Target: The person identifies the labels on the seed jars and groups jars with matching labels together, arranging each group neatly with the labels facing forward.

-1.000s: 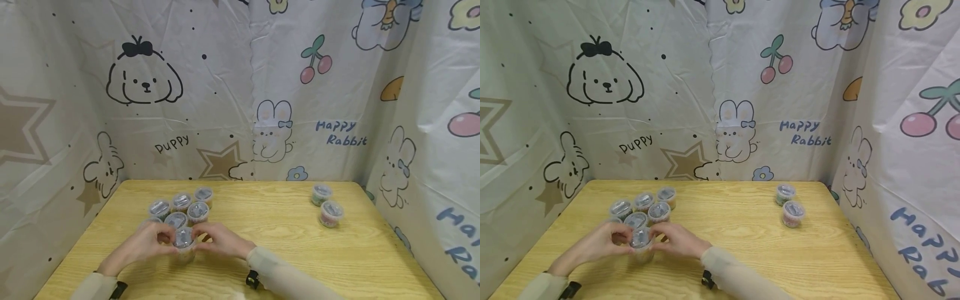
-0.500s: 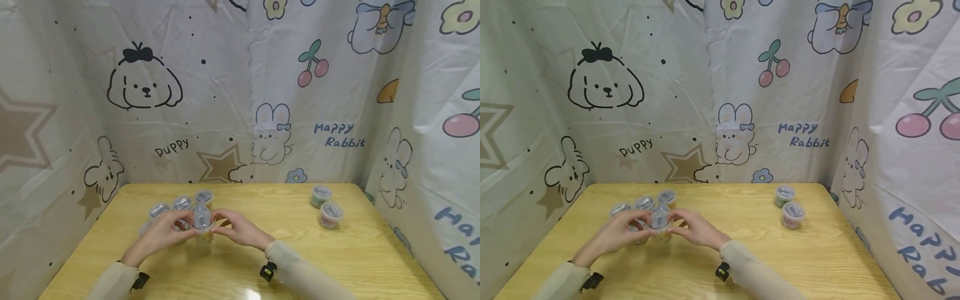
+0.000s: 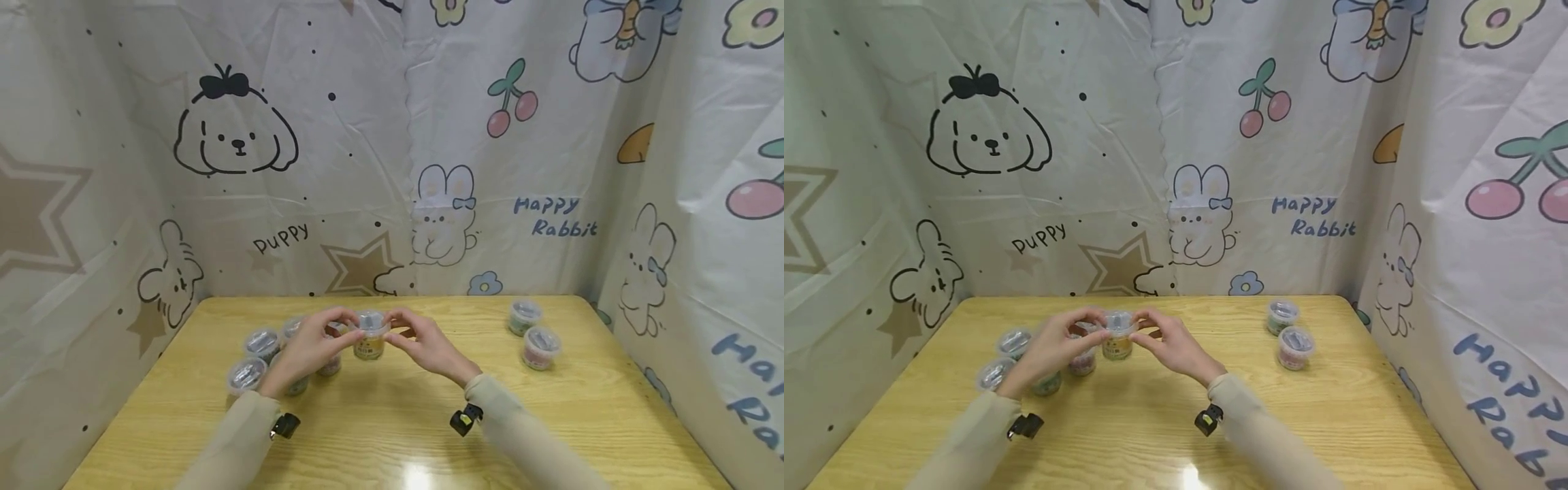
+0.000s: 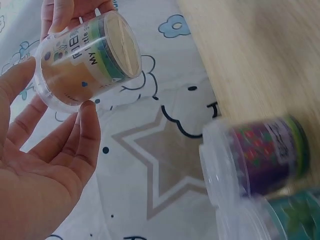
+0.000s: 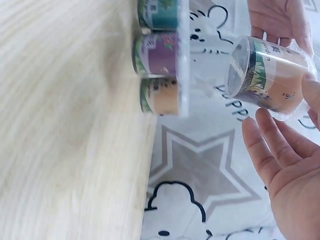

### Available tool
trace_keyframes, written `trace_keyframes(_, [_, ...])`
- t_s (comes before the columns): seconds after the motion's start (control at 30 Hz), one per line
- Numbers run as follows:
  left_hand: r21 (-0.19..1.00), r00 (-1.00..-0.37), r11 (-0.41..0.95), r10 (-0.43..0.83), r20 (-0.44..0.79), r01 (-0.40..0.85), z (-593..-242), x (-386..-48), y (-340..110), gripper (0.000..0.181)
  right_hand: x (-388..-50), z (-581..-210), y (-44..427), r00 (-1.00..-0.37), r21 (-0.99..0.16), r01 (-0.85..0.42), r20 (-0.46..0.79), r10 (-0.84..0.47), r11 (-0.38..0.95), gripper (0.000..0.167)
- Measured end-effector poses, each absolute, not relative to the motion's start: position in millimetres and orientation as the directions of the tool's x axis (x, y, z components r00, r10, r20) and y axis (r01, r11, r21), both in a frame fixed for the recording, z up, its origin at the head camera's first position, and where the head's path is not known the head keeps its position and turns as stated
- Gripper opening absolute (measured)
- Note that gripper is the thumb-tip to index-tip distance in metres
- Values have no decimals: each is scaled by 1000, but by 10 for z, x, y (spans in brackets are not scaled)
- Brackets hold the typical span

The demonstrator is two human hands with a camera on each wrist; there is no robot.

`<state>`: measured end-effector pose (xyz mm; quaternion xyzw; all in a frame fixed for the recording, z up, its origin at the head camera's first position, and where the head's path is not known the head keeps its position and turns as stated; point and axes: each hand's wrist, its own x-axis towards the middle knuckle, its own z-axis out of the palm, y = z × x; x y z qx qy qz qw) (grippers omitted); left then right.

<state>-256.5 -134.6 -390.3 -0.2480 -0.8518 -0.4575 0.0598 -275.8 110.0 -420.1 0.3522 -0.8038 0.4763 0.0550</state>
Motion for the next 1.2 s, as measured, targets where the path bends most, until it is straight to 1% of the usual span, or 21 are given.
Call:
trace_keyframes(0.13, [764, -886, 464, 348, 307, 447, -3844, -2626, -1228, 22, -2799, -4168, 1191, -765, -727, -608, 429, -480, 319, 22])
trace_keyframes(0.23, [763, -885, 464, 344, 313, 450, -3820, -2671, -1176, 21, -2822, -4144, 1240, -778, -734, -594, 421, -467, 328, 23])
trace_keyframes(0.53, [817, -864, 358, 404, 300, 452, -3878, -2744, -1127, 24, -2843, -4093, 1347, -784, -762, -568, 385, -488, 311, 22])
trace_keyframes(0.7, [845, -867, 316, 406, 290, 431, -3939, -2770, -1104, 25, -2853, -4107, 1379, -791, -774, -548, 357, -496, 317, 23])
trace_keyframes(0.83, [843, -866, 309, 394, 308, 440, -3958, -2803, -1056, 24, -2847, -4105, 1403, -799, -788, -532, 346, -491, 310, 23])
trace_keyframes(1.0, [838, -877, 313, 337, 342, 447, -3988, -2818, -1002, 22, -2824, -4088, 1397, -799, -793, -534, 361, -481, 294, 22])
trace_keyframes(1.2, [851, -879, 278, 315, 357, 445, -4038, -2800, -969, 22, -2808, -4112, 1343, -804, -757, -559, 398, -442, 337, 25])
